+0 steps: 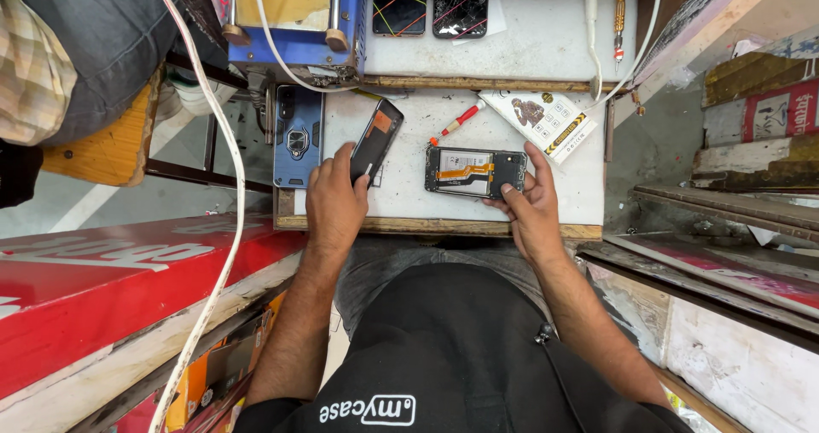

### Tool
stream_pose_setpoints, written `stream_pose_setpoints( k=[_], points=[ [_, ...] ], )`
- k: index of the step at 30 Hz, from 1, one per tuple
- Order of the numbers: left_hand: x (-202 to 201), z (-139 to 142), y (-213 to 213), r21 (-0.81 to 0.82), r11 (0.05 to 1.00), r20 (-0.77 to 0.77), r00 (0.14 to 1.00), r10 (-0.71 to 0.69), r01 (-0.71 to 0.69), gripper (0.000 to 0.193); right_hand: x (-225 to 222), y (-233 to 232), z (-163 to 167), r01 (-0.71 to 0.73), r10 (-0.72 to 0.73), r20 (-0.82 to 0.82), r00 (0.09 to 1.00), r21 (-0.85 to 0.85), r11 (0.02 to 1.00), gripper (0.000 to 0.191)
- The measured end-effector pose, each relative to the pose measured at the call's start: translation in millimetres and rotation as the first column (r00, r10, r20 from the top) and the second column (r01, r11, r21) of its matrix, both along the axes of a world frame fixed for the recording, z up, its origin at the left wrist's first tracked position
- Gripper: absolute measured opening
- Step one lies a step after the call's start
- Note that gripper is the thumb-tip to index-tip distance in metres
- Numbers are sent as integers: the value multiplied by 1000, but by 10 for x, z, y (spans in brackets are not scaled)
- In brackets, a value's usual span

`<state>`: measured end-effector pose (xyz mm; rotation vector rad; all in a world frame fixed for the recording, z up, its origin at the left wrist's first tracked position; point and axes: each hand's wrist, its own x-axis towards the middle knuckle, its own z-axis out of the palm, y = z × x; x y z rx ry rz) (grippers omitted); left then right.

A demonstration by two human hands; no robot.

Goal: The person uses a red-handled screwdriver to remove screws from a disassembled smartphone, then places the back cover onto the phone body and secures it. They handle a SIM tray, a rubber band, and a charging cable, connecting the cable to the phone. The person also picks up and examines a small metal component and a bottle of liquid.

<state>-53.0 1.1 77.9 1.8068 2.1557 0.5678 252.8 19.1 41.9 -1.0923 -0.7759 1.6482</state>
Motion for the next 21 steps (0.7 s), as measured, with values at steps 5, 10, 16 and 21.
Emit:
stream_pose_setpoints(
  k=[5, 10, 16, 21],
  points=[
    [-8, 18, -52, 87, 996, 90, 996, 3, -11, 24, 8, 33, 2, -6, 6, -61, 998, -5, 1000, 70],
    [26, -63, -11, 101, 991, 297, 948, -110, 84, 28, 38, 43, -19, -26, 23, -63, 998, -51, 998, 66],
    [275, -257, -7, 272, 936, 336, 890, -310, 223, 36, 84, 94, -95, -83, 85, -42, 996, 35, 996, 58],
    [436, -292, -21, 292, 906, 338, 853, -398, 307, 41, 109, 137, -145, -119, 121, -26, 992, 50, 992, 58]
  ],
)
